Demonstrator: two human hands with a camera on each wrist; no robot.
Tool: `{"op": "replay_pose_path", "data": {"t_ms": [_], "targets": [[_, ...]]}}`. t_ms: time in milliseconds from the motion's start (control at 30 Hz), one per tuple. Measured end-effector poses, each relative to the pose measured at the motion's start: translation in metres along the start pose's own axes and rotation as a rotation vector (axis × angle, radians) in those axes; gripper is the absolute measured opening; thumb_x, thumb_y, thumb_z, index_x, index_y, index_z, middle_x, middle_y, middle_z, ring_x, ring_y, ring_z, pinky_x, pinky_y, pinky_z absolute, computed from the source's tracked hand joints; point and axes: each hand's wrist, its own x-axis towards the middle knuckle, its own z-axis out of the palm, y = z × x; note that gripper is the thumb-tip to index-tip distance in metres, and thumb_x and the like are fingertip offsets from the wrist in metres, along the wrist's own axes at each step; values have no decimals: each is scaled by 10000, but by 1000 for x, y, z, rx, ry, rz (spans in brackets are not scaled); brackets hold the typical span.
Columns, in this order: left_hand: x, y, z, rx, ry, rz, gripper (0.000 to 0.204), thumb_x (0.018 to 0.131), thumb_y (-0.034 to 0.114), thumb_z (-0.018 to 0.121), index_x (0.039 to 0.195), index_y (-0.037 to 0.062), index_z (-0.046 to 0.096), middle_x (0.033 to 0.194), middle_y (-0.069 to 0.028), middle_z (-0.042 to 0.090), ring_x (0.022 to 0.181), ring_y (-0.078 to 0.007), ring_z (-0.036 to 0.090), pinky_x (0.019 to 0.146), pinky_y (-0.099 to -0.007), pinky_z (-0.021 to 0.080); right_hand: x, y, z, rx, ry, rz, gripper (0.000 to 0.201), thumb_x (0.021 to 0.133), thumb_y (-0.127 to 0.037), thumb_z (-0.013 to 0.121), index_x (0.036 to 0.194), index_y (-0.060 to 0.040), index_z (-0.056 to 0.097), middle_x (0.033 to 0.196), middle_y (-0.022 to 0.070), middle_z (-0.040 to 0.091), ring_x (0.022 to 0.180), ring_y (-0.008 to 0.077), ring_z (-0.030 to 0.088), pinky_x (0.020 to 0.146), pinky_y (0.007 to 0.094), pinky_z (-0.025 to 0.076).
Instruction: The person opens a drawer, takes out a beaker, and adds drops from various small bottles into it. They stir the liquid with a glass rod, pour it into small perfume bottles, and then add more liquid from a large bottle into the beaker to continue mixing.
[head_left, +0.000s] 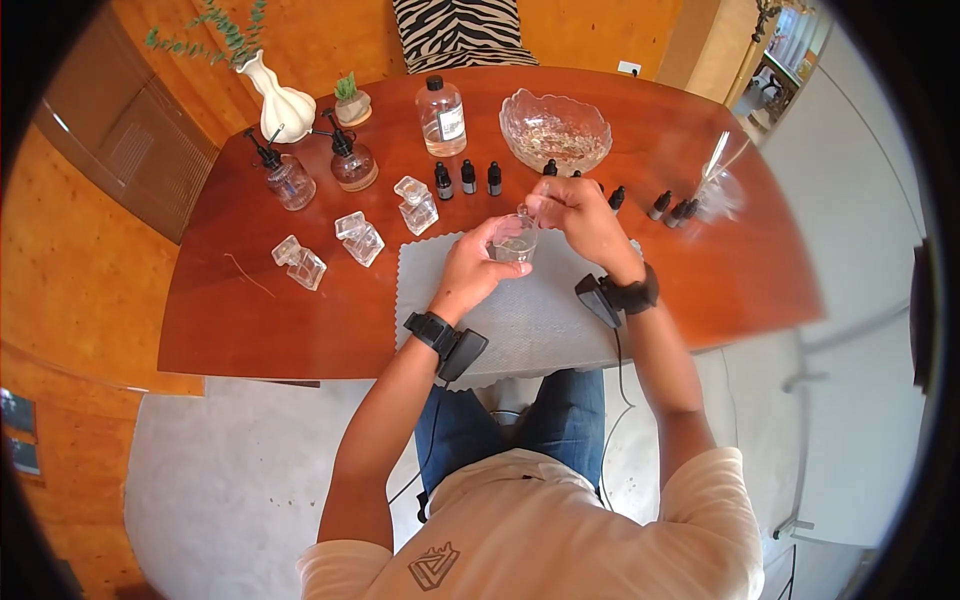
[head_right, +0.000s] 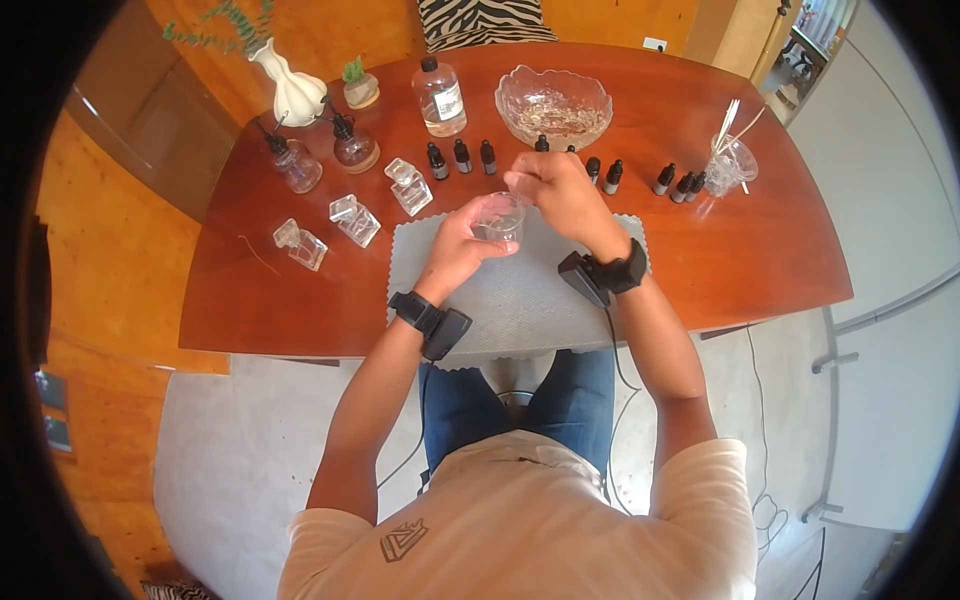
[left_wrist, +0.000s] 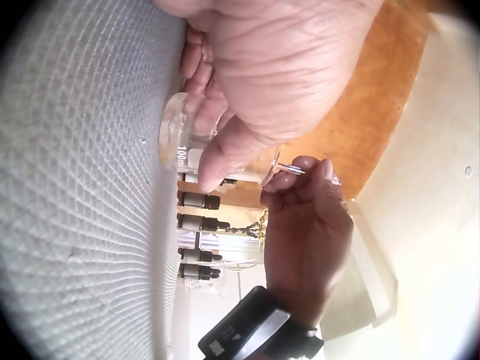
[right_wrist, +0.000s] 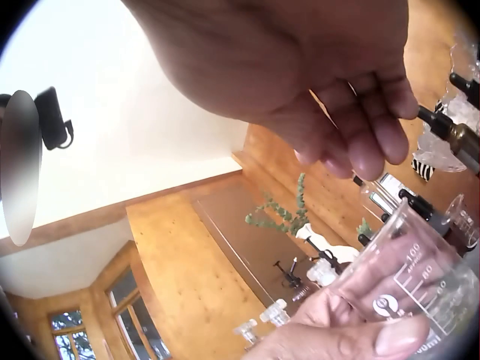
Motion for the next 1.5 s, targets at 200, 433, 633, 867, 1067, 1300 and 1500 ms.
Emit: {"op": "replay_pose_path", "data": {"t_ms": [200, 433, 633, 867, 1067, 1300, 1500], "targets": [[0, -3, 2, -23, -10, -18, 643, 741, 54, 853, 1341, 17, 624, 1257, -112, 712, 1148, -206, 675, 982, -336, 525, -3, -2, 9, 24, 56, -75, 185, 976, -109, 641, 903, 59, 661, 690, 115, 577, 642, 179, 513, 627, 350, 456], [0, -3, 1, 5, -13, -42, 637, 739, 50, 854, 1333, 17, 626, 1251, -106, 716, 1146, -199, 678, 980, -330, 526, -3, -3, 7, 82, -49, -104, 175, 973, -106, 644, 904, 54, 658, 714, 117, 585, 662, 178, 522, 641, 348, 455], [0, -3, -3, 27, -21, -54, 639, 732, 56, 866, 1325, 15, 631, 1241, -101, 721, 1147, -204, 680, 989, -333, 523, -2, 1, 4, 127, -122, -82, 169, 973, -101, 641, 905, 53, 655, 722, 121, 601, 669, 188, 540, 655, 352, 463], [0, -5, 1, 53, 20, 44, 629, 727, 64, 869, 1312, 19, 642, 1230, -100, 725, 1140, -205, 683, 990, -337, 523, 0, 0, 4, 4, -61, -88, 174, 969, -105, 643, 894, 52, 648, 702, 138, 591, 646, 215, 516, 639, 367, 455], [1, -7, 2, -32, 3, 3, 633, 732, 58, 862, 1323, 19, 636, 1255, -106, 715, 1154, -209, 676, 987, -345, 525, -1, -3, 7, -7, 13, -86, 169, 964, -111, 651, 902, 45, 660, 674, 133, 585, 623, 243, 510, 627, 383, 452], [1, -5, 1, 14, 0, -12, 645, 739, 57, 859, 1339, 22, 625, 1260, -110, 714, 1157, -210, 676, 985, -347, 528, -3, -1, 8, -13, 5, -103, 173, 969, -122, 655, 914, 42, 661, 681, 130, 577, 627, 221, 504, 620, 373, 443], [1, -8, 0, 22, -13, -17, 647, 741, 61, 860, 1342, 19, 623, 1260, -116, 714, 1162, -208, 675, 990, -340, 528, 0, -1, 11, 157, -70, -125, 196, 969, -118, 651, 868, 49, 638, 678, 114, 546, 634, 198, 483, 617, 374, 430]]}}
